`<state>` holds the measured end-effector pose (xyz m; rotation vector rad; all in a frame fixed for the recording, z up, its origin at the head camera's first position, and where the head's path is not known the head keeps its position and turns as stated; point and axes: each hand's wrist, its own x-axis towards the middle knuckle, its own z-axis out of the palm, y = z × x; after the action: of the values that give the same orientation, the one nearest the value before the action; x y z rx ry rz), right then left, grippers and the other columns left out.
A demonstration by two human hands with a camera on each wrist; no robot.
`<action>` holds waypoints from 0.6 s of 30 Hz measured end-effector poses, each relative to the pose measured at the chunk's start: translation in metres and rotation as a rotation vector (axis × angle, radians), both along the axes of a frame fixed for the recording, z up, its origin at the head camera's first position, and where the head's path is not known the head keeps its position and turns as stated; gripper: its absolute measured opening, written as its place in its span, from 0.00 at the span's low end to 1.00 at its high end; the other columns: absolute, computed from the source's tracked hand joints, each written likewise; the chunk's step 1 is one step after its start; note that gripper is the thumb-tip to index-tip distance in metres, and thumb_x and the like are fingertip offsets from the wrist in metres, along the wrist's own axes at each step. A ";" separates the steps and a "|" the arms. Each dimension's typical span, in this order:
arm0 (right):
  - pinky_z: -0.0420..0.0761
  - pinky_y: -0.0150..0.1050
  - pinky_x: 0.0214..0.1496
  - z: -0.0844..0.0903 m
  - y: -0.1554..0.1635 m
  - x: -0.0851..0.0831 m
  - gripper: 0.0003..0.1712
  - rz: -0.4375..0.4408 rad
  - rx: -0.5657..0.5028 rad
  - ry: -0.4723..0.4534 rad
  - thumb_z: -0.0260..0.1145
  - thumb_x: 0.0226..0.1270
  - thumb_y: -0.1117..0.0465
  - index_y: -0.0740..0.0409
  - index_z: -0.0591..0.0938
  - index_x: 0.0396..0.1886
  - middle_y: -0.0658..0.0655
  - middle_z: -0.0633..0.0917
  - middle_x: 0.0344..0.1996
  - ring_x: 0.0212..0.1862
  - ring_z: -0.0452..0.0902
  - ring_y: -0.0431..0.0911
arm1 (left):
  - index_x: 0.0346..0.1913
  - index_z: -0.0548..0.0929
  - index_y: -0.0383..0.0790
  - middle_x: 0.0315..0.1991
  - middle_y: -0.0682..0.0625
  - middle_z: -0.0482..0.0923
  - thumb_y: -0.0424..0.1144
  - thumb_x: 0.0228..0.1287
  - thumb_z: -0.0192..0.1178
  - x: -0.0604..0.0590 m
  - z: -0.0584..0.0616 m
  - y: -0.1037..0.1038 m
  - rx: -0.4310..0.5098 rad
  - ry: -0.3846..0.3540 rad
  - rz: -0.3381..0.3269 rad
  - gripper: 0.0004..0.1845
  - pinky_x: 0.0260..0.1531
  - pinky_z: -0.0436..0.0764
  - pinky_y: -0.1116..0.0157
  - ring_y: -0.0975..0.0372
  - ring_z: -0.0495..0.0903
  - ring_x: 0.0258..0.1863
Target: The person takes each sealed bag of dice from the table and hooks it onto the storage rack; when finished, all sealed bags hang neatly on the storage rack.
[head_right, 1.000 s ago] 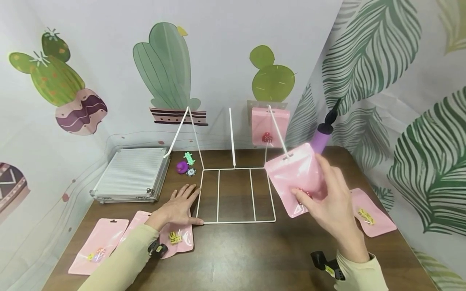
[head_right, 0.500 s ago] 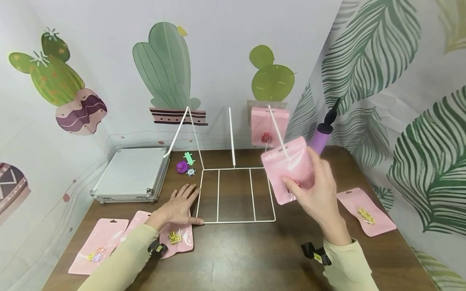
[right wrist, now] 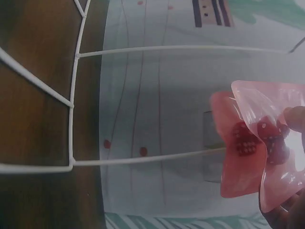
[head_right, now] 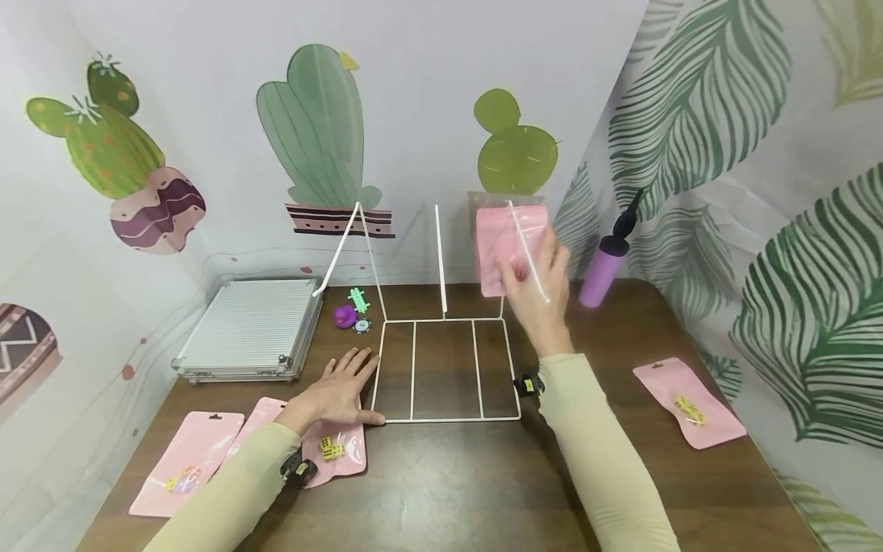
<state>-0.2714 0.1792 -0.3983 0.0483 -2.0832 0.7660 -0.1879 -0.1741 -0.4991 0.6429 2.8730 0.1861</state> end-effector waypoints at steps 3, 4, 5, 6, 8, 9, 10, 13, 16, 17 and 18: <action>0.79 0.64 0.45 -0.003 -0.008 -0.009 0.52 -0.004 -0.050 -0.012 0.72 0.56 0.40 0.60 0.61 0.72 0.72 0.70 0.50 0.43 0.74 0.67 | 0.77 0.51 0.43 0.77 0.39 0.47 0.79 0.42 0.59 0.000 0.000 -0.004 0.001 -0.007 -0.006 0.65 0.68 0.51 0.34 0.41 0.47 0.76; 0.79 0.64 0.45 -0.004 -0.008 -0.010 0.52 -0.004 -0.061 -0.006 0.72 0.56 0.40 0.61 0.61 0.72 0.72 0.69 0.50 0.43 0.74 0.67 | 0.78 0.51 0.43 0.77 0.39 0.47 0.80 0.42 0.59 0.000 0.000 -0.003 -0.002 -0.005 -0.009 0.65 0.68 0.51 0.34 0.41 0.47 0.76; 0.80 0.64 0.46 -0.004 -0.008 -0.011 0.52 -0.003 -0.065 -0.001 0.72 0.56 0.40 0.61 0.61 0.72 0.72 0.69 0.51 0.44 0.74 0.68 | 0.78 0.51 0.43 0.77 0.39 0.47 0.80 0.42 0.58 -0.001 0.001 -0.002 -0.003 -0.004 -0.008 0.65 0.68 0.51 0.34 0.41 0.47 0.76; 0.80 0.64 0.47 -0.005 -0.007 -0.012 0.52 0.000 -0.066 0.007 0.72 0.56 0.40 0.61 0.61 0.72 0.72 0.69 0.51 0.45 0.74 0.68 | 0.78 0.51 0.44 0.78 0.39 0.47 0.80 0.42 0.58 -0.001 0.002 -0.002 -0.006 -0.005 -0.006 0.65 0.69 0.51 0.35 0.41 0.46 0.76; 0.78 0.62 0.51 -0.006 -0.006 -0.012 0.52 0.003 -0.059 0.013 0.72 0.56 0.40 0.62 0.61 0.72 0.72 0.69 0.52 0.48 0.73 0.67 | 0.78 0.51 0.44 0.78 0.40 0.47 0.80 0.42 0.59 -0.002 0.003 -0.001 -0.006 -0.004 0.000 0.65 0.69 0.51 0.35 0.42 0.46 0.76; 0.76 0.61 0.55 -0.006 -0.006 -0.012 0.53 0.000 -0.051 0.014 0.71 0.56 0.39 0.62 0.61 0.72 0.72 0.68 0.53 0.50 0.71 0.67 | 0.78 0.51 0.44 0.78 0.40 0.46 0.80 0.42 0.59 -0.001 0.003 -0.001 -0.007 -0.007 0.003 0.65 0.69 0.50 0.35 0.42 0.46 0.76; 0.74 0.60 0.59 -0.007 -0.005 -0.012 0.54 -0.005 -0.046 0.015 0.71 0.55 0.39 0.62 0.60 0.72 0.72 0.67 0.54 0.53 0.69 0.67 | 0.78 0.51 0.44 0.78 0.40 0.46 0.80 0.42 0.59 -0.001 0.003 -0.001 -0.006 -0.010 0.003 0.65 0.69 0.50 0.35 0.42 0.46 0.76; 0.63 0.55 0.70 -0.009 -0.004 -0.010 0.57 -0.021 -0.045 0.014 0.71 0.54 0.36 0.64 0.58 0.73 0.72 0.65 0.58 0.62 0.61 0.64 | 0.78 0.50 0.44 0.78 0.40 0.46 0.80 0.42 0.59 -0.001 0.002 -0.001 -0.005 -0.022 0.004 0.66 0.69 0.50 0.35 0.42 0.45 0.76; 0.57 0.51 0.74 -0.011 -0.002 -0.007 0.59 -0.028 -0.055 0.020 0.71 0.53 0.35 0.64 0.57 0.74 0.72 0.63 0.62 0.68 0.56 0.62 | 0.78 0.50 0.44 0.78 0.40 0.46 0.80 0.41 0.59 0.000 0.001 -0.001 0.000 -0.025 0.002 0.66 0.69 0.50 0.34 0.42 0.45 0.76; 0.56 0.51 0.75 -0.011 -0.002 -0.005 0.60 -0.021 -0.057 0.021 0.71 0.53 0.35 0.64 0.57 0.74 0.72 0.63 0.63 0.69 0.56 0.62 | 0.78 0.51 0.44 0.78 0.40 0.46 0.80 0.41 0.60 0.000 0.001 -0.001 0.001 -0.024 0.003 0.66 0.69 0.50 0.34 0.42 0.45 0.76; 0.56 0.51 0.75 -0.012 0.000 -0.004 0.59 -0.011 -0.059 0.020 0.71 0.53 0.36 0.64 0.56 0.74 0.71 0.63 0.64 0.69 0.56 0.62 | 0.78 0.51 0.44 0.78 0.40 0.46 0.80 0.41 0.60 0.000 0.001 -0.001 0.002 -0.023 0.003 0.66 0.69 0.50 0.34 0.42 0.45 0.76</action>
<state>-0.2754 0.1787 -0.4104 0.0111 -2.0393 0.8170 -0.1879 -0.1748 -0.4986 0.6327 2.8525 0.1955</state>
